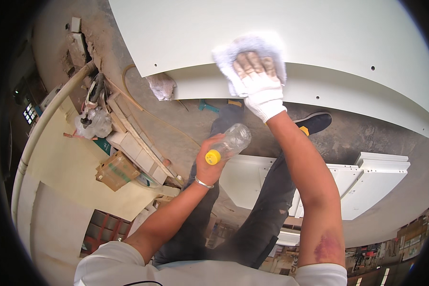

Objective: The person cleans white panels using a spray bottle, a cloth, and a squeegee. They spray liquid onto the panels, wipe them with a cloth, and use a squeegee to remove excess liquid. The person handles multiple panels, stacking them after cleaning.

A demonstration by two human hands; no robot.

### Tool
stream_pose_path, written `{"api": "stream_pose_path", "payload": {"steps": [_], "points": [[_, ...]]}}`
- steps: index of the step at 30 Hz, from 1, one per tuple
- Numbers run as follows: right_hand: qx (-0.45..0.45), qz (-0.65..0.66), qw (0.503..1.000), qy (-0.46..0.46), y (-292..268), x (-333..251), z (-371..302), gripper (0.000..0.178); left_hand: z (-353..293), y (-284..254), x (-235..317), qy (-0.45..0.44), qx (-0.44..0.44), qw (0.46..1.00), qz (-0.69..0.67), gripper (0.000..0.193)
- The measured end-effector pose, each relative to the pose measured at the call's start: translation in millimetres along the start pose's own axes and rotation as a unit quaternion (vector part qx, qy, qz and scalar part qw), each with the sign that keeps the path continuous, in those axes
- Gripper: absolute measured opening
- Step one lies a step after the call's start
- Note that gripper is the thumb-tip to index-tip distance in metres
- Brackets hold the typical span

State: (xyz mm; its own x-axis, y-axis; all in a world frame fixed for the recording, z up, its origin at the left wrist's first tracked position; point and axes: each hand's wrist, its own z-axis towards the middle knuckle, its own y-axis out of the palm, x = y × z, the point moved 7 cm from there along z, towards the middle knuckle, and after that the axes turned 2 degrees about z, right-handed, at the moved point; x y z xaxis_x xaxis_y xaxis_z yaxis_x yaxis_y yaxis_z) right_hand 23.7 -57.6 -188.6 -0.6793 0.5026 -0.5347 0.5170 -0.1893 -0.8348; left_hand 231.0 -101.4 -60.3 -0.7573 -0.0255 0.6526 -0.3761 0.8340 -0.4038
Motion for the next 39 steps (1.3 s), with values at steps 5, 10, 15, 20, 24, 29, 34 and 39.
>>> {"api": "stream_pose_path", "payload": {"steps": [5,10,15,20,24,29,34,39], "points": [[-0.025,0.092,0.985,-0.141,-2.0,-30.7,18.4,0.049,4.7,-13.0,-5.9,0.01,0.031,0.999,0.003,0.054],[0.031,-0.164,0.982,0.093,-70.8,146.0,-81.5,0.05,7.9,-16.4,-15.6,-0.011,0.052,0.998,-0.029,0.056],[0.226,0.005,0.903,0.366,-130.3,253.4,-128.2,0.052,8.2,-11.1,-17.3,0.021,0.047,0.999,-0.01,0.056],[0.14,-0.044,0.971,0.188,-71.5,120.0,-46.7,0.067,11.5,2.8,-1.3,0.048,0.063,0.997,0.015,0.054],[0.031,-0.045,0.998,-0.017,-59.9,85.4,-40.9,0.05,17.1,21.5,23.5,0.016,0.049,0.999,0.003,0.051],[0.056,-0.166,0.983,0.052,-144.4,242.2,-121.9,0.053,14.8,66.0,65.4,0.067,0.025,0.997,0.038,0.051],[0.159,-0.146,0.841,0.496,-279.9,470.0,-269.7,0.06,12.6,143.5,106.4,0.071,-0.033,0.99,0.12,0.05],[0.49,0.668,0.388,0.404,-273.0,474.6,-343.4,0.048,18.7,249.1,209.4,0.341,-0.104,0.873,0.332,0.049]]}}
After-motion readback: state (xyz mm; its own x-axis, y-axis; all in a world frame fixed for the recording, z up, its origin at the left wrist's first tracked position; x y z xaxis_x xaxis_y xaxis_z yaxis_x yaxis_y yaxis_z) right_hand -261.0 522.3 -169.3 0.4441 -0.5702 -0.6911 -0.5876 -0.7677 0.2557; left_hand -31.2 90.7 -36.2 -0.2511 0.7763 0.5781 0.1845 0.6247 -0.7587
